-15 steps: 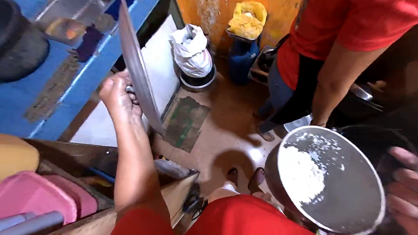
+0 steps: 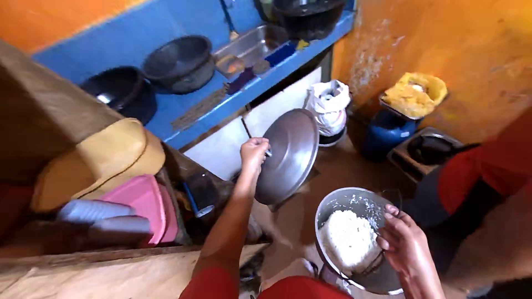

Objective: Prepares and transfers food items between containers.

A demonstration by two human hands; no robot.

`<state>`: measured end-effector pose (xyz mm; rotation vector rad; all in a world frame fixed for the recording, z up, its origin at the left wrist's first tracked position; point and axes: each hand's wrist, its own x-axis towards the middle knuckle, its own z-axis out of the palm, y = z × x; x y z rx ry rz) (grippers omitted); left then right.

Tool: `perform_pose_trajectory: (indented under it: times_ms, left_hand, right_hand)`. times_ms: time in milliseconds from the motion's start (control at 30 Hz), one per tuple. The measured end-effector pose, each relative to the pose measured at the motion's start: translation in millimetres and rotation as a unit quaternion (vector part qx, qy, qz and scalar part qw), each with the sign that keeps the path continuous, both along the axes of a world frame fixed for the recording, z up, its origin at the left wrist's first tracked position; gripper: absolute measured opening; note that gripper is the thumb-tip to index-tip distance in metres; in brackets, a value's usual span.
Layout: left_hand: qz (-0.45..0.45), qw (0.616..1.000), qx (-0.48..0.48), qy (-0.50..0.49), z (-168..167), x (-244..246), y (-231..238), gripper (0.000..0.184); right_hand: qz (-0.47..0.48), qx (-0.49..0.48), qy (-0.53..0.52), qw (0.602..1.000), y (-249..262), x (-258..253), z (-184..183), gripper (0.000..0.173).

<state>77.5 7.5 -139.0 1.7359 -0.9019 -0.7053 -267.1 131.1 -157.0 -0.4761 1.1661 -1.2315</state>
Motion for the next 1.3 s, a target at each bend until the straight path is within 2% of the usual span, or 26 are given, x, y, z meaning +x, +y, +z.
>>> perform_pose_trajectory:
  times_ms: [167, 333, 433, 533, 600, 667, 767, 833, 900, 933, 967, 1000, 1033, 1067, 1200, 1300]
  left_hand:
    - [0.034, 0.995, 0.010, -0.091, 11.6, 35.6, -21.6, 0.015]
    - [0.104, 0.974, 0.016, -0.201, 19.2, 110.6, -60.1, 0.022]
    - [0.166, 0.958, 0.037, -0.229, 15.9, 174.7, -102.8, 0.025]
    - [0.214, 0.941, 0.084, -0.250, -1.3, 259.2, -155.3, 0.028]
    - [0.215, 0.922, 0.134, -0.292, -10.6, 316.6, -185.6, 0.031]
    - [0.204, 0.891, 0.227, -0.337, -19.3, 369.4, -207.1, 0.040]
    - [0.208, 0.877, 0.285, -0.326, -22.5, 432.2, -239.8, 0.049]
    - [0.221, 0.871, 0.280, -0.338, -36.6, 471.1, -255.4, 0.052]
    - [0.211, 0.863, 0.232, -0.396, -63.5, 510.7, -260.2, 0.058]
    - [0.190, 0.849, 0.227, -0.438, -65.4, 513.1, -261.0, 0.061]
    - [0.174, 0.836, 0.253, -0.456, -52.0, 495.9, -265.7, 0.059]
    - [0.199, 0.836, 0.357, -0.366, -16.1, 455.2, -283.3, 0.056]
    - [0.225, 0.837, 0.406, -0.290, 13.4, 426.7, -298.7, 0.055]
    - [0.243, 0.837, 0.417, -0.257, 30.2, 410.5, -307.6, 0.054]
    - [0.288, 0.819, 0.425, -0.256, 37.6, 404.6, -323.0, 0.054]
    - [0.282, 0.833, 0.414, -0.235, 33.8, 409.6, -328.2, 0.049]
  right_hand:
    - [0.062, -0.036, 0.034, 0.997, -60.3, 22.9, 5.3, 0.022]
    - [0.101, -0.060, 0.097, 0.988, -126.7, 54.1, 7.1, 0.025]
    - [0.099, -0.038, 0.127, 0.986, -173.5, 76.4, 2.5, 0.026]
    - [0.102, -0.009, 0.186, 0.977, -222.5, 96.6, -11.3, 0.026]
    - [0.090, 0.008, 0.221, 0.971, -257.0, 108.0, -19.5, 0.027]
    - [0.068, 0.038, 0.253, 0.964, -284.5, 117.6, -24.1, 0.030]
    - [0.015, 0.089, 0.279, 0.956, -318.6, 137.9, -27.5, 0.029]
    - [-0.036, 0.106, 0.288, 0.951, -339.7, 155.9, -28.1, 0.029]
    - [-0.065, 0.116, 0.295, 0.946, -361.9, 174.4, -24.0, 0.028]
    - [-0.071, 0.121, 0.296, 0.945, -371.1, 181.9, -21.4, 0.027]
    - [-0.073, 0.124, 0.293, 0.945, -379.7, 187.5, -20.1, 0.026]
    - [-0.075, 0.129, 0.290, 0.945, -387.6, 192.6, -19.3, 0.024]
    - [-0.081, 0.131, 0.287, 0.946, -394.7, 197.6, -18.8, 0.023]
    - [-0.084, 0.128, 0.281, 0.947, -401.3, 201.8, -18.7, 0.023]
    - [-0.065, 0.098, 0.248, 0.962, -422.4, 213.5, -24.4, 0.022]
    - [-0.031, 0.094, 0.239, 0.966, -443.6, 224.0, -26.2, 0.022]
